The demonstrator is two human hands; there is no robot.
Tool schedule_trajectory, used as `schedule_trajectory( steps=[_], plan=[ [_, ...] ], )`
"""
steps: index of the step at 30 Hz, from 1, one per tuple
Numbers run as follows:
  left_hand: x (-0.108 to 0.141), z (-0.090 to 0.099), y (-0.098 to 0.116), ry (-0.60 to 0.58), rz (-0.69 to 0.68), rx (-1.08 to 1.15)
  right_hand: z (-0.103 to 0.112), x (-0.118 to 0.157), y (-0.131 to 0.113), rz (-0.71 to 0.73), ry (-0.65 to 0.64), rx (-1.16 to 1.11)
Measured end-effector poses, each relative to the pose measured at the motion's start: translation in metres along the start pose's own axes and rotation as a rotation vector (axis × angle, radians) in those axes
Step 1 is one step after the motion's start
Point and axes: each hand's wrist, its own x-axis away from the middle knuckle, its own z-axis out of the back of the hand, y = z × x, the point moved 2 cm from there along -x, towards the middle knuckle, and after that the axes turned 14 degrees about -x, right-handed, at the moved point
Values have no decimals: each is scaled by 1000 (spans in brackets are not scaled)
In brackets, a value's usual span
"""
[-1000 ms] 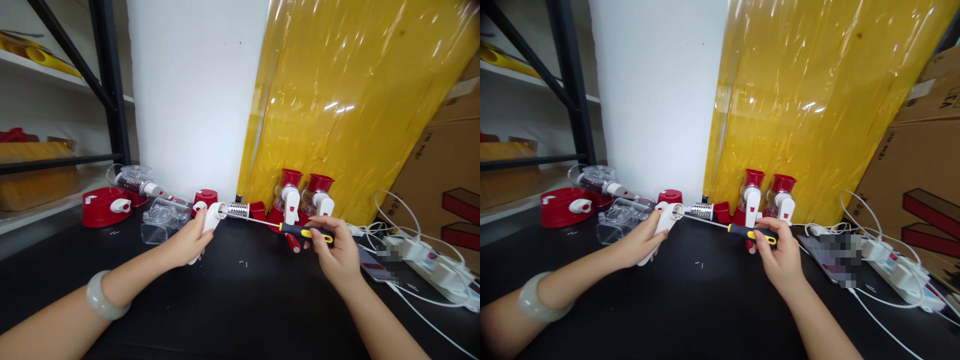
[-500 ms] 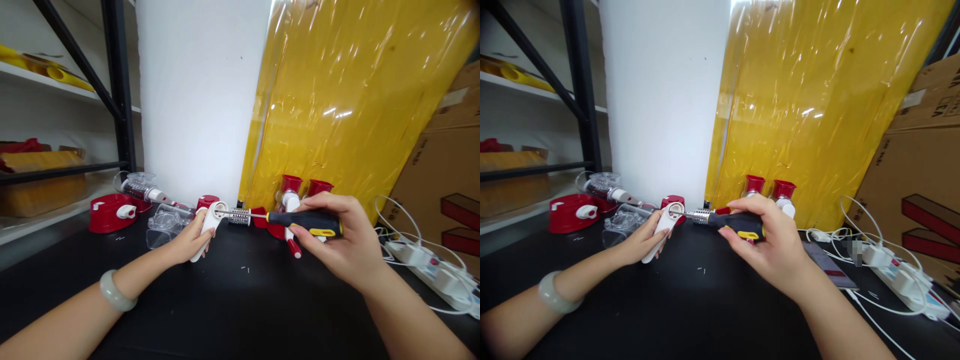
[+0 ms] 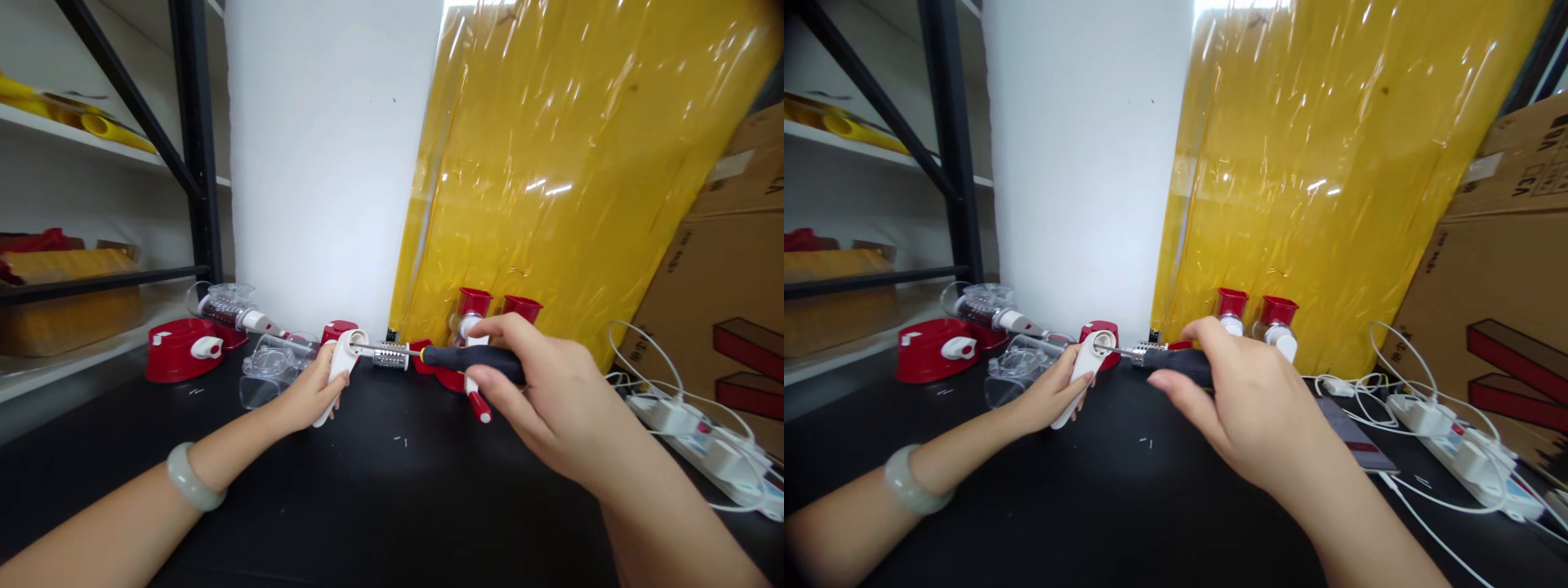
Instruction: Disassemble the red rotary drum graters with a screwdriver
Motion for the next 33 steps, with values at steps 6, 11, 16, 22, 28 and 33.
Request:
schedule_trajectory(
  steps=[6, 11, 16, 22, 28, 33],
  plan=[
    [3, 0, 6, 42, 43, -151, -8, 18, 56, -234, -110, -59],
    [7, -1, 13, 49, 54, -270, -20, 42, 97, -204, -30, -224],
    [8, -2, 16, 55, 32, -414, -28, 56, 105, -144, 93, -274],
    [9, -6, 15, 55, 38, -545, -37, 66, 109, -275, 82, -436],
    [13, -12, 19, 20, 71, -610, -48, 75, 115, -602, -41, -436],
    [16, -17, 18, -15, 90, -679, -50, 70, 114, -478, -60, -131]
  ],
)
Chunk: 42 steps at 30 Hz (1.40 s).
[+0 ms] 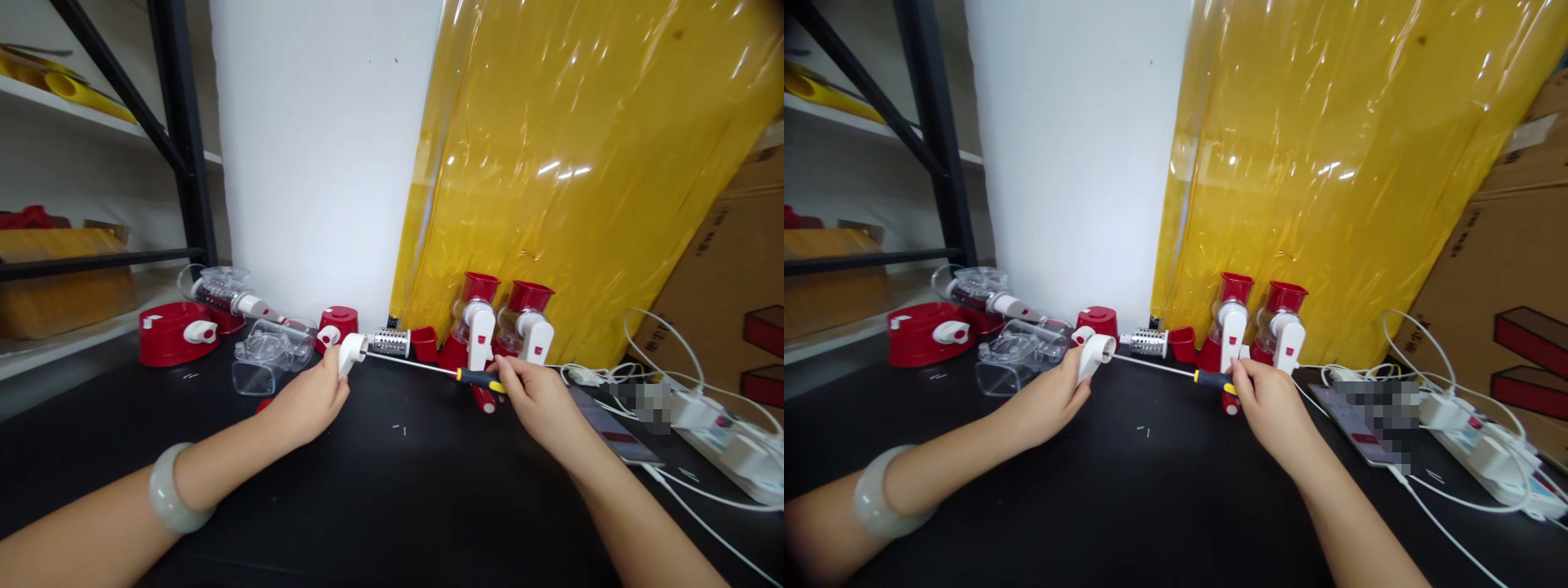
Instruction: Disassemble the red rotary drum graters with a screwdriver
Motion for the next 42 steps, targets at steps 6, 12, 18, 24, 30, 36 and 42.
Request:
schedule_trajectory(
  steps=[6, 12, 18, 24, 30, 36, 42],
  plan=[
    [-2, -2, -2, -17, 6, 54, -1, 1, -7, 300, 97, 26],
    [-6, 5, -6, 0, 50, 46, -8, -2, 0, 365, 106, -229],
    [-5, 7, -5, 18, 72, 39, -18, -1, 10, -34, 151, -485],
    [-3, 10, -4, 37, 64, 9, -20, 1, 9, -214, -56, -304],
    [-6, 11, -8, 46, 100, 25, -19, 0, 1, 243, 28, -160],
    [-7, 12, -8, 39, 102, 24, -18, -1, 7, 202, 131, -255],
    [-1, 14, -3, 36, 67, 7, -27, 2, 18, -252, -104, -418]
  ],
)
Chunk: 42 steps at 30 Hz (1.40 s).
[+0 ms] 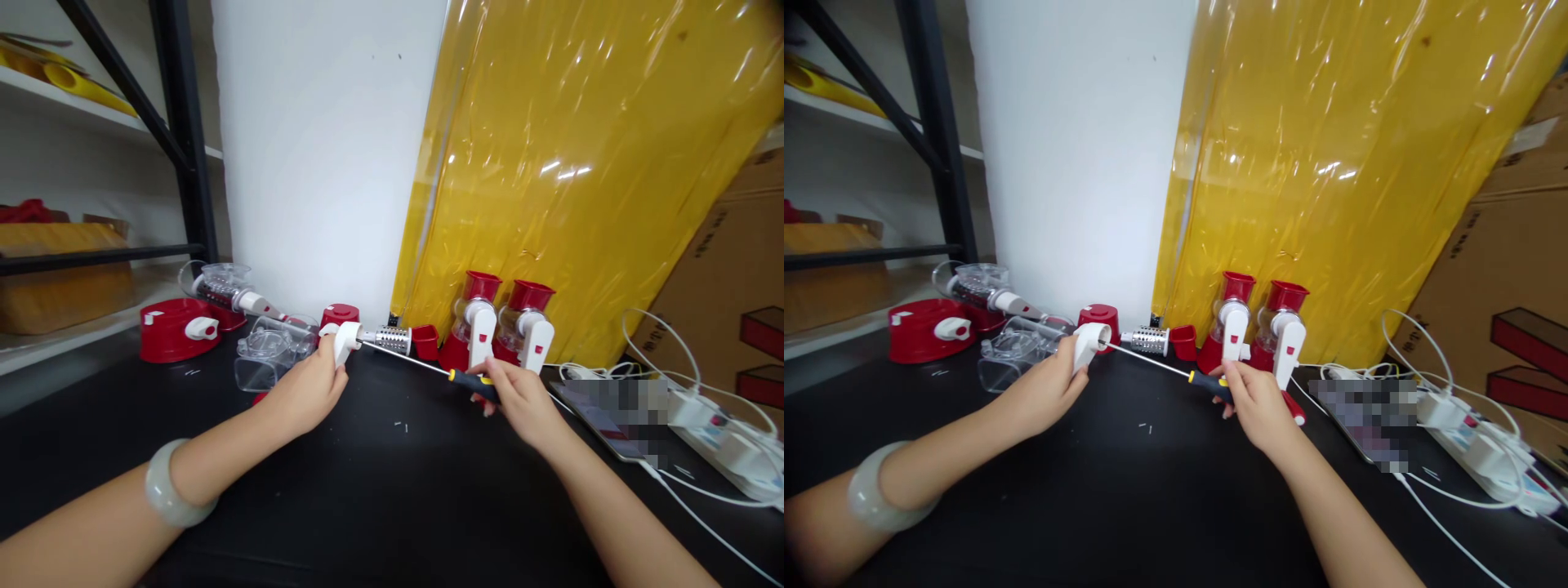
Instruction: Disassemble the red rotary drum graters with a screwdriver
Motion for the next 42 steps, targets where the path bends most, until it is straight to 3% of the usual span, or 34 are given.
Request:
schedule_trajectory(
  steps=[3, 11, 14, 18, 22, 24, 26, 29, 32, 35, 38, 42],
  plan=[
    [0, 0, 0, -9, -5, -13, -2, 0, -2, 68, 7, 158],
    [-5, -4, -6, -2, 10, -10, 1, 2, -16, 498, 91, 245],
    [-4, -3, -5, -8, 7, -4, 3, 0, -15, 475, 180, 164],
    [-2, -2, -1, -8, -25, 10, 5, -1, -10, 319, 260, -44],
    [-1, -2, 0, -9, -36, 23, 3, 1, -6, 110, 165, -209],
    [-1, -3, 0, -12, -36, 14, 3, 3, -7, 22, 138, -141],
    [-1, -3, 0, -14, -41, 4, 6, 4, -10, 51, 157, 35],
    [-2, -3, -1, -25, -40, -15, 8, 4, -16, 270, 176, 196],
    [-3, -3, -1, -41, -20, -36, 8, 4, -22, 482, 142, 165],
    [-3, -3, -2, -47, -21, -42, 5, 7, -26, 597, 173, 55],
    [-3, -4, -1, -54, -27, -16, 4, 9, -24, 555, 222, -66],
    [-3, -4, -1, -50, -25, -8, 6, 10, -15, 392, 38, -180]
  ],
)
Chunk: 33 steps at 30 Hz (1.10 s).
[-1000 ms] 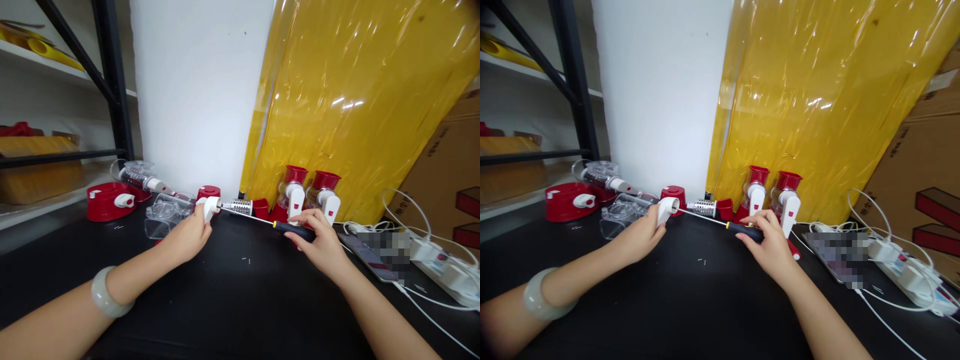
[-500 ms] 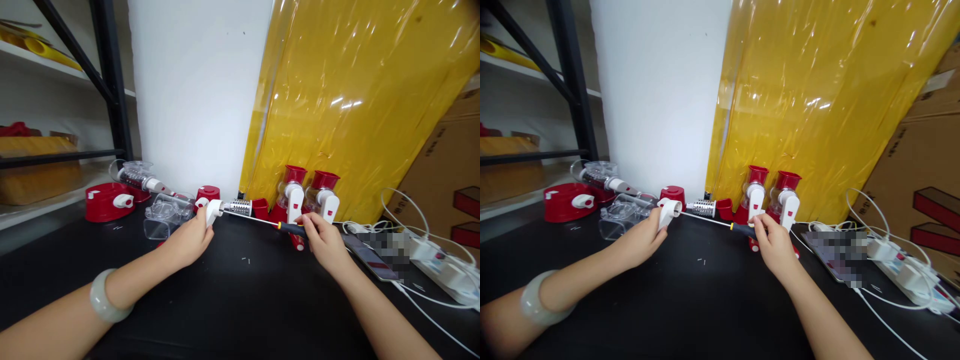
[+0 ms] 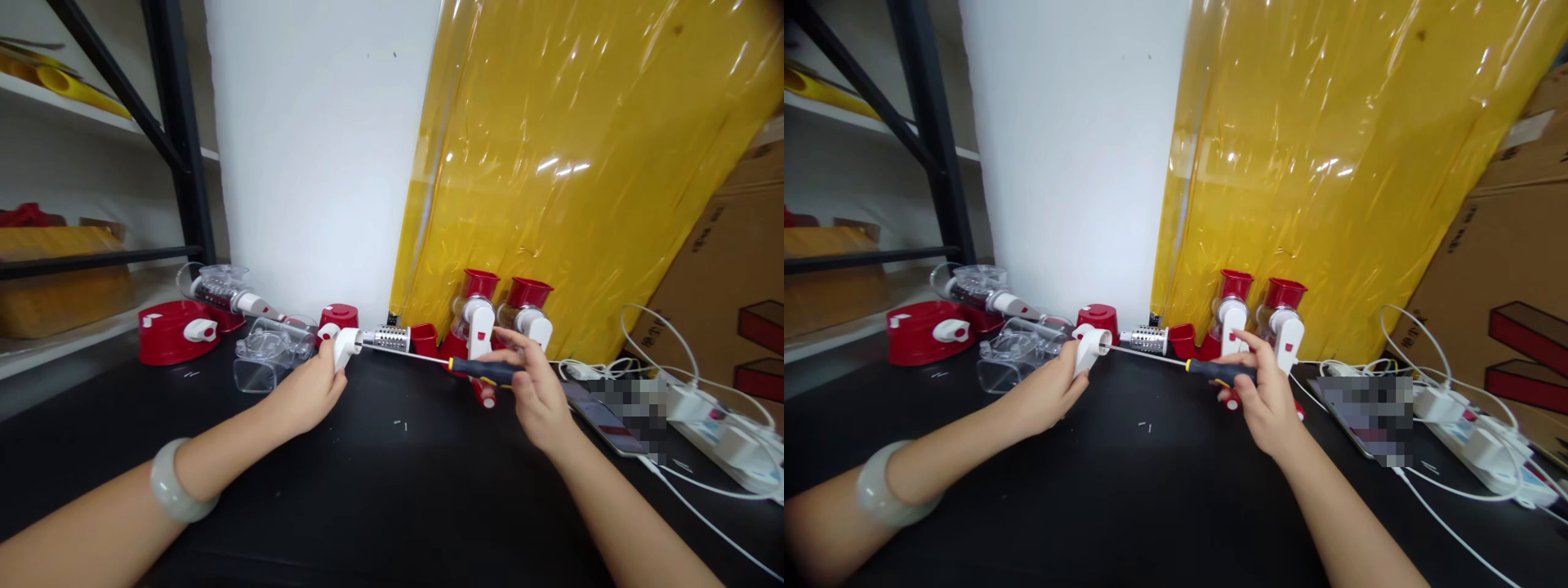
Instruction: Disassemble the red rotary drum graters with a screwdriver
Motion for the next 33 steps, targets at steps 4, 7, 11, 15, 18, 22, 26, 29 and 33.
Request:
schedule_trajectory(
  steps=[4, 7, 11, 15, 18, 22, 26, 29, 33],
  plan=[
    [0, 0, 0, 4, -7, -8, 7, 0, 2, -75, 9, 298],
    [-1, -1, -1, 1, -7, 8, 6, -3, -2, 42, 59, 393],
    [-3, -1, -4, 7, 17, 12, -1, -5, -5, 161, 54, 218],
    [-3, -1, -4, 22, 15, 24, -4, -4, -5, 93, 106, -20],
    [-2, -2, -4, 30, 8, 36, -3, -2, -4, 72, 91, -104],
    [-1, -2, -2, 34, -11, 47, 2, 2, 4, -40, 107, -50],
    [-1, -2, -1, 26, -24, 62, 7, 0, 4, -1, 162, 215],
    [-1, -3, -2, 36, -22, 77, 4, -3, -3, 138, 166, 119],
    [0, -4, -2, 30, -37, 81, 2, -4, -6, 175, 145, -58]
  ],
)
